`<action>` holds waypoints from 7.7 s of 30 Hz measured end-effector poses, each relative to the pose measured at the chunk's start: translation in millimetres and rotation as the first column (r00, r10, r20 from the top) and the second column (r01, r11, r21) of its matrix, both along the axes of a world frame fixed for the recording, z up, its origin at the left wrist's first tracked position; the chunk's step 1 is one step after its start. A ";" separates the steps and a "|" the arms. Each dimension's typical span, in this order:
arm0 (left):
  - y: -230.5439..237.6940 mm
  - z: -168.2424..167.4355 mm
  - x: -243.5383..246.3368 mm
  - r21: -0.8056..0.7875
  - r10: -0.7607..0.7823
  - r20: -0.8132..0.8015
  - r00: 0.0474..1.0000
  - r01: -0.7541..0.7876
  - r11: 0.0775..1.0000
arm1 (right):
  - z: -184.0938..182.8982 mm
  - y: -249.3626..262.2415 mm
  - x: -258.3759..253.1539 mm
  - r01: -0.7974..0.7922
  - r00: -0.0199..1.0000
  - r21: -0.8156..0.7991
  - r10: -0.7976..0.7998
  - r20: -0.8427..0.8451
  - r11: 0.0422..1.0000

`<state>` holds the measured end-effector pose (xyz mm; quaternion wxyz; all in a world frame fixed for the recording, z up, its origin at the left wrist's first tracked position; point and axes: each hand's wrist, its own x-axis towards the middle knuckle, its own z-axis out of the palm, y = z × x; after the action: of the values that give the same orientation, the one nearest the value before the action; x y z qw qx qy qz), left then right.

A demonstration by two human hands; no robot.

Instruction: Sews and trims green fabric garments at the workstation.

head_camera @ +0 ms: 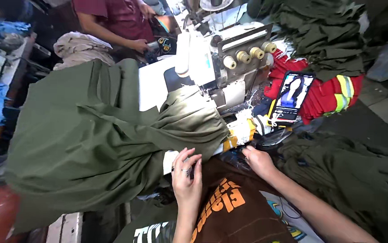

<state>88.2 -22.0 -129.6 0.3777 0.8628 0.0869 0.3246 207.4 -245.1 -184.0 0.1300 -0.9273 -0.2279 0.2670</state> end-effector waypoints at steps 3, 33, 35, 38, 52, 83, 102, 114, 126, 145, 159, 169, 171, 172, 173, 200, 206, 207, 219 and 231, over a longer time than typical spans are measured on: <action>-8.2 -8.9 0.7 -0.105 -0.128 -0.018 0.992 0.125 0.987 | 9.3 -12.0 0.4 0.089 0.995 0.170 -0.081 -0.057 0.981; -41.2 6.8 27.9 -0.437 -0.253 -0.060 0.966 0.203 0.876 | 60.8 12.4 5.2 0.275 0.958 0.863 -0.046 -0.283 0.423; -37.4 5.6 28.3 -0.453 -0.290 -0.061 0.955 0.232 0.861 | 61.5 13.3 5.5 0.294 0.953 0.848 -0.072 -0.293 0.441; -35.9 6.0 27.8 -0.452 -0.304 -0.095 0.948 0.231 0.861 | 63.6 14.0 5.9 0.291 0.953 0.827 -0.071 -0.295 0.480; -34.3 17.2 28.9 -0.693 -0.195 -0.057 0.979 0.102 0.714 | 78.8 27.8 5.1 0.336 0.934 0.818 -0.054 -0.353 0.468; -26.3 28.0 36.7 -0.876 -0.140 -0.045 0.989 0.028 0.482 | 80.7 31.4 3.7 0.467 0.861 0.812 0.028 -0.507 0.350; -10.7 55.3 67.1 -0.779 -0.065 0.006 0.998 0.045 0.625 | 104.6 65.7 30.1 0.460 0.877 0.832 -0.009 -0.481 0.310; 1.8 47.7 91.5 -0.329 -0.017 0.056 0.998 0.035 0.944 | 110.3 85.4 60.5 0.558 0.827 0.804 -0.054 -0.560 0.204; -4.8 28.2 94.4 0.646 -0.104 0.257 0.961 -0.090 0.758 | 100.2 80.7 58.7 0.673 0.733 0.719 -0.032 -0.679 0.172; 23.7 35.2 131.3 0.741 -0.247 0.089 0.965 0.101 0.664 | 57.5 52.1 50.0 0.488 0.864 0.776 -0.091 -0.496 0.399; 13.0 43.3 130.9 0.674 -0.147 0.008 0.989 0.103 0.732 | 55.3 54.3 48.5 0.476 0.868 0.784 -0.068 -0.492 0.399; 18.0 37.8 134.5 0.613 -0.154 -0.013 0.988 0.130 0.779 | 55.9 63.3 51.8 0.417 0.903 0.803 -0.094 -0.419 0.426; 24.5 33.9 137.1 0.600 -0.167 0.010 0.986 0.128 0.789 | 56.4 68.0 52.9 0.393 0.916 0.812 -0.107 -0.386 0.432; 27.0 31.9 137.4 0.589 -0.178 0.021 0.984 0.132 0.797 | 57.0 70.2 52.6 0.386 0.920 0.816 -0.115 -0.374 0.430; 28.6 30.2 136.7 0.583 -0.182 0.028 0.983 0.132 0.802 | 57.2 71.6 51.8 0.375 0.925 0.824 -0.119 -0.360 0.424; 64.9 52.9 161.9 0.373 0.009 -0.373 0.928 0.141 0.917 | 95.0 126.0 60.7 -0.276 0.779 0.606 -0.196 0.595 0.746; 36.0 36.9 117.0 0.023 0.237 -0.200 0.951 -0.237 0.971 | 87.8 111.6 54.1 -0.314 0.847 0.571 -0.048 0.529 0.758; 31.9 31.0 105.3 -0.019 0.255 -0.117 0.960 -0.259 0.966 | 84.2 102.6 54.6 -0.314 0.875 0.569 -0.001 0.485 0.760; 114.6 57.9 140.0 -0.266 0.093 -0.302 0.949 -0.177 0.948 | 123.4 91.6 94.7 -0.443 0.602 0.318 0.015 0.798 0.839; 94.0 115.2 99.0 -0.361 0.017 0.120 0.993 0.028 0.932 | 150.5 123.0 88.0 -0.396 0.811 0.598 -0.039 0.583 0.697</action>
<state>187.2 72.1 -14.4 0.5355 0.7575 0.1197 0.3537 295.4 -122.1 -33.4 0.3689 -0.8160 -0.4319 -0.1077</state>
